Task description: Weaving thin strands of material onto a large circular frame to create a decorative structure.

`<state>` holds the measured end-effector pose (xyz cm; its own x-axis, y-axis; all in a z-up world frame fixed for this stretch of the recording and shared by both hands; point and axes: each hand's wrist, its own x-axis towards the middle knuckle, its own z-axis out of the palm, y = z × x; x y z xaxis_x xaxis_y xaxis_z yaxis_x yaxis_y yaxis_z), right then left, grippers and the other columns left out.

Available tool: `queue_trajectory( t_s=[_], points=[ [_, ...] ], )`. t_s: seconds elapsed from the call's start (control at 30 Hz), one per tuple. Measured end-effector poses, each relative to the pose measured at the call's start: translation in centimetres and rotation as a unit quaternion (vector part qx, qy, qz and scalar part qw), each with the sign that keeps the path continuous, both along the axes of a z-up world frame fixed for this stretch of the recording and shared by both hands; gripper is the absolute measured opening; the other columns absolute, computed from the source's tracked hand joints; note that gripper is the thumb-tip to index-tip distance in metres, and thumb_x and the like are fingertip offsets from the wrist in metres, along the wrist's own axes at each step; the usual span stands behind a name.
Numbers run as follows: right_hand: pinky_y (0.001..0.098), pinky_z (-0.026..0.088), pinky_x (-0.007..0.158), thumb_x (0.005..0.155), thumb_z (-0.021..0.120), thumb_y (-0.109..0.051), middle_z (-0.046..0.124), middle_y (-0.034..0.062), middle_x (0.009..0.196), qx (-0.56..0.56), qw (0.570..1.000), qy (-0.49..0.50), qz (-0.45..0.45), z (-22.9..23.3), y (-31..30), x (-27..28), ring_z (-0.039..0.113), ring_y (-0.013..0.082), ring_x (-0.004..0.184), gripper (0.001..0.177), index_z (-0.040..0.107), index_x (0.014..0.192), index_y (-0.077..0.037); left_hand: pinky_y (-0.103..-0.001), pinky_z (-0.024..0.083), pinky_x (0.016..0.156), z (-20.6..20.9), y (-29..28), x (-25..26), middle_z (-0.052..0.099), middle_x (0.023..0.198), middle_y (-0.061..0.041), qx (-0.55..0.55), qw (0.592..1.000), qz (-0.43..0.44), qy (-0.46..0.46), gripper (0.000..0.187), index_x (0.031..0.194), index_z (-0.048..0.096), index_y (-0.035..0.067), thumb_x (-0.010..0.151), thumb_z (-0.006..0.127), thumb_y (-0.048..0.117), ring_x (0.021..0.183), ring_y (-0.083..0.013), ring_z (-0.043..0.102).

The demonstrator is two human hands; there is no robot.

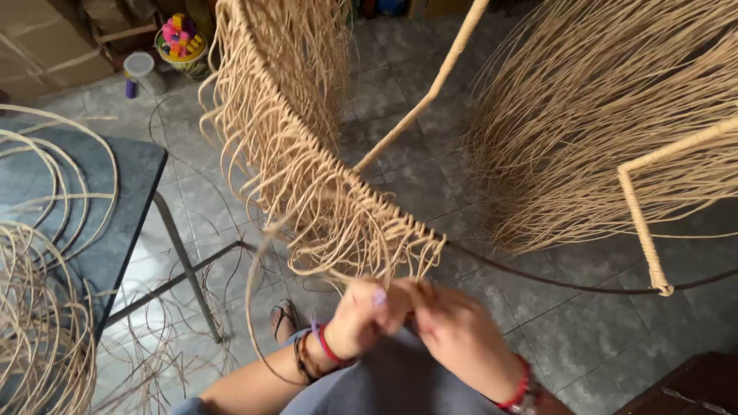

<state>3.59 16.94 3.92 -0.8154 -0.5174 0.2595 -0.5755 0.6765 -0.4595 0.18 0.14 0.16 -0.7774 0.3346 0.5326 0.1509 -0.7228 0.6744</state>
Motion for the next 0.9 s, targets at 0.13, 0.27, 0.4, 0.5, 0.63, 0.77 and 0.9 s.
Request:
queue_trajectory(
  t_s=[0.13, 0.27, 0.4, 0.5, 0.63, 0.77, 0.9],
  points=[
    [0.0418, 0.047, 0.084, 0.097, 0.063, -0.015, 0.059, 0.0059, 0.102, 0.115, 0.976, 0.155, -0.101, 5.6, 0.3, -0.2, 0.058, 0.0267, 0.09, 0.004, 0.063, 0.098, -0.011, -0.039, 0.036, 0.063, 0.5, -0.2, 0.4, 0.026, 0.048, -0.001, 0.129, 0.983, 0.003, -0.131, 0.05, 0.059, 0.03, 0.015, 0.104, 0.045, 0.033, 0.049, -0.0205, 0.031],
    [0.0328, 0.049, 0.053, 0.099, 0.071, -0.015, 0.064, 0.0037, 0.086, 0.15, 0.962, 0.177, -0.144, 3.7, 2.9, -4.5, 0.059, 0.0182, 0.063, 0.013, 0.074, 0.108, -0.007, -0.038, 0.025, 0.059, 0.4, -0.9, 0.5, 0.025, 0.051, -0.002, 0.099, 0.989, 0.048, -0.095, 0.055, 0.056, 0.025, 0.015, 0.103, 0.046, 0.035, 0.052, -0.0193, 0.022],
    [0.0402, 0.047, 0.057, 0.103, 0.064, -0.026, 0.066, 0.0016, 0.09, 0.128, 0.965, 0.17, -0.155, 2.8, 2.2, -4.3, 0.065, 0.0252, 0.072, 0.017, 0.07, 0.102, -0.011, -0.038, 0.024, 0.058, -1.3, -2.2, 1.7, 0.027, 0.051, -0.002, 0.077, 0.987, 0.073, -0.12, 0.059, 0.054, 0.03, 0.013, 0.105, 0.05, 0.034, 0.054, -0.0189, 0.025],
    [0.0392, 0.045, 0.058, 0.103, 0.067, -0.023, 0.067, 0.0027, 0.087, 0.105, 0.968, 0.164, -0.156, 2.3, 1.8, -4.5, 0.062, 0.025, 0.068, 0.015, 0.071, 0.099, -0.009, -0.039, 0.028, 0.059, -2.7, -2.5, 1.5, 0.028, 0.049, -0.003, 0.05, 0.991, 0.095, -0.08, 0.057, 0.055, 0.025, 0.014, 0.105, 0.046, 0.031, 0.052, -0.0194, 0.024],
    [0.0367, 0.049, 0.054, 0.102, 0.068, -0.03, 0.067, -0.0001, 0.083, 0.118, 0.96, 0.166, -0.191, 1.3, 2.2, -4.8, 0.065, 0.023, 0.064, 0.016, 0.073, 0.099, -0.015, -0.033, 0.026, 0.05, -3.5, -2.8, -2.1, 0.031, 0.048, -0.002, 0.103, 0.974, 0.184, -0.079, 0.05, 0.051, 0.034, 0.015, 0.094, 0.057, 0.028, 0.048, -0.0173, 0.029],
    [0.0371, 0.057, 0.061, 0.1, 0.072, -0.033, 0.068, 0.0004, 0.084, 0.097, 0.957, 0.175, -0.211, 1.3, 1.2, -5.6, 0.071, 0.025, 0.072, 0.016, 0.075, 0.102, -0.017, -0.032, 0.026, 0.046, -4.3, -3.0, -7.0, 0.024, 0.04, 0.0, 0.178, 0.936, 0.302, 0.002, 0.054, 0.051, 0.027, 0.018, 0.099, 0.049, 0.032, 0.04, -0.0207, 0.026],
    [0.0397, 0.057, 0.06, 0.101, 0.07, -0.033, 0.069, 0.002, 0.085, 0.091, 0.957, 0.177, -0.212, 0.7, 0.8, -6.3, 0.071, 0.0275, 0.074, 0.017, 0.075, 0.103, -0.017, -0.031, 0.028, 0.047, -9.7, -2.5, -7.2, 0.033, 0.041, -0.005, 0.115, 0.925, 0.36, 0.033, 0.058, 0.047, 0.035, 0.015, 0.101, 0.052, 0.027, 0.041, -0.0231, 0.034]
  ],
)
